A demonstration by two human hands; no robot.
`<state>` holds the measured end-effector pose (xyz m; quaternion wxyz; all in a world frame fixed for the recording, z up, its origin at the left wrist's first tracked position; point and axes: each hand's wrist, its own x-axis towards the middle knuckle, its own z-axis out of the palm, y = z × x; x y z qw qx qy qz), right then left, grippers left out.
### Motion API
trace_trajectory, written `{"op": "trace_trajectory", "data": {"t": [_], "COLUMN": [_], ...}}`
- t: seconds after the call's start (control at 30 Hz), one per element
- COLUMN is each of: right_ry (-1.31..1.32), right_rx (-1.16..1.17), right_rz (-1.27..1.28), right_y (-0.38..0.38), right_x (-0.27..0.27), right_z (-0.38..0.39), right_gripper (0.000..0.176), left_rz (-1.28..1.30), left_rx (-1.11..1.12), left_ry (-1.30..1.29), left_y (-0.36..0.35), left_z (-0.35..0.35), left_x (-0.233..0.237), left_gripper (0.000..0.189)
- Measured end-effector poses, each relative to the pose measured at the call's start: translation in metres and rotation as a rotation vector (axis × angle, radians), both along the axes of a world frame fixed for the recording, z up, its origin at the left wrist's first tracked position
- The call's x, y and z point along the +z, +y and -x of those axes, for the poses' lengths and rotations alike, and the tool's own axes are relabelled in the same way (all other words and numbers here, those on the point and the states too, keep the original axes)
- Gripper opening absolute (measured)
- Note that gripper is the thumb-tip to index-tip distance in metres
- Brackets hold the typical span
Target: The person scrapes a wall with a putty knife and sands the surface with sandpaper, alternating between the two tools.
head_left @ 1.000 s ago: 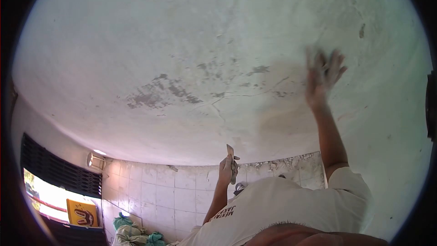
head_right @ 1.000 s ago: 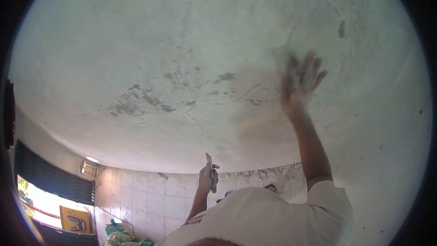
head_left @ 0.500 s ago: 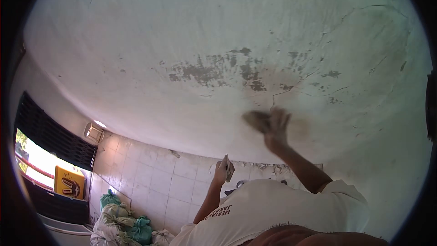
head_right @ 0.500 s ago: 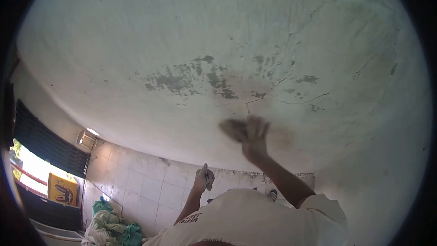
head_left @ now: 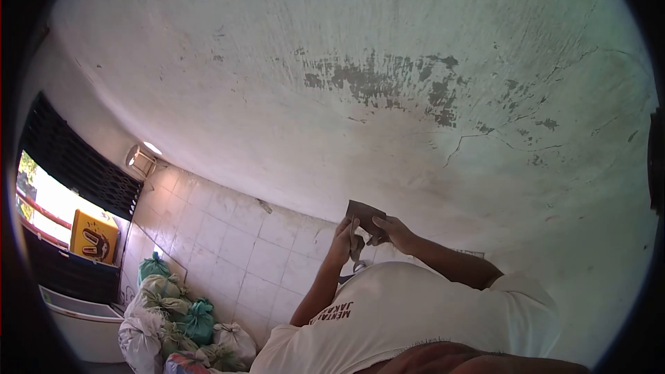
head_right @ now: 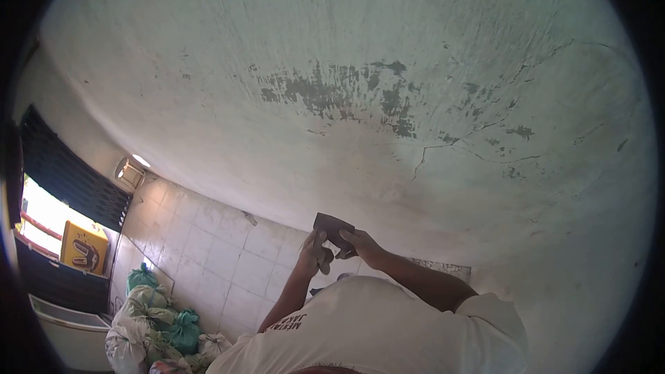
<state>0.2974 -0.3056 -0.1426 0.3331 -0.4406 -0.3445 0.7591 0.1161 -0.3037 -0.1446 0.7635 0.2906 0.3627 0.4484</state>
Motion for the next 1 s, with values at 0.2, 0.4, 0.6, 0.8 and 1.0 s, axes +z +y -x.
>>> {"op": "trace_trajectory", "data": {"t": [0.2, 0.4, 0.6, 0.8, 1.0], "right_ry": [-0.337, -0.509, -0.499, -0.402, 0.065], "right_rx": [0.373, 0.219, -0.033, -0.050, -0.546], "right_rz": [-0.104, -0.610, -0.616, -0.518, -0.185], "right_y": [-0.015, -0.021, -0.019, -0.033, -0.057], "right_x": [-0.018, 0.002, 0.008, -0.003, -0.018], "right_z": [0.017, 0.022, 0.005, -0.023, -0.057], "right_gripper": [0.042, 0.040, 0.042, 0.033, 0.036], "left_rz": [0.000, -0.046, 0.015, -0.084, -0.039], "left_rx": [0.268, 0.522, 0.421, 0.285, 0.380], "left_ry": [-0.021, -0.026, -0.009, -0.033, 0.062], "left_y": [0.005, 0.017, 0.020, 0.021, 0.044], "left_z": [0.002, -0.022, -0.048, -0.071, -0.044], "left_x": [-0.015, -0.008, 0.012, 0.004, -0.010], "left_gripper": [0.018, 0.012, 0.015, 0.025, 0.021]}}
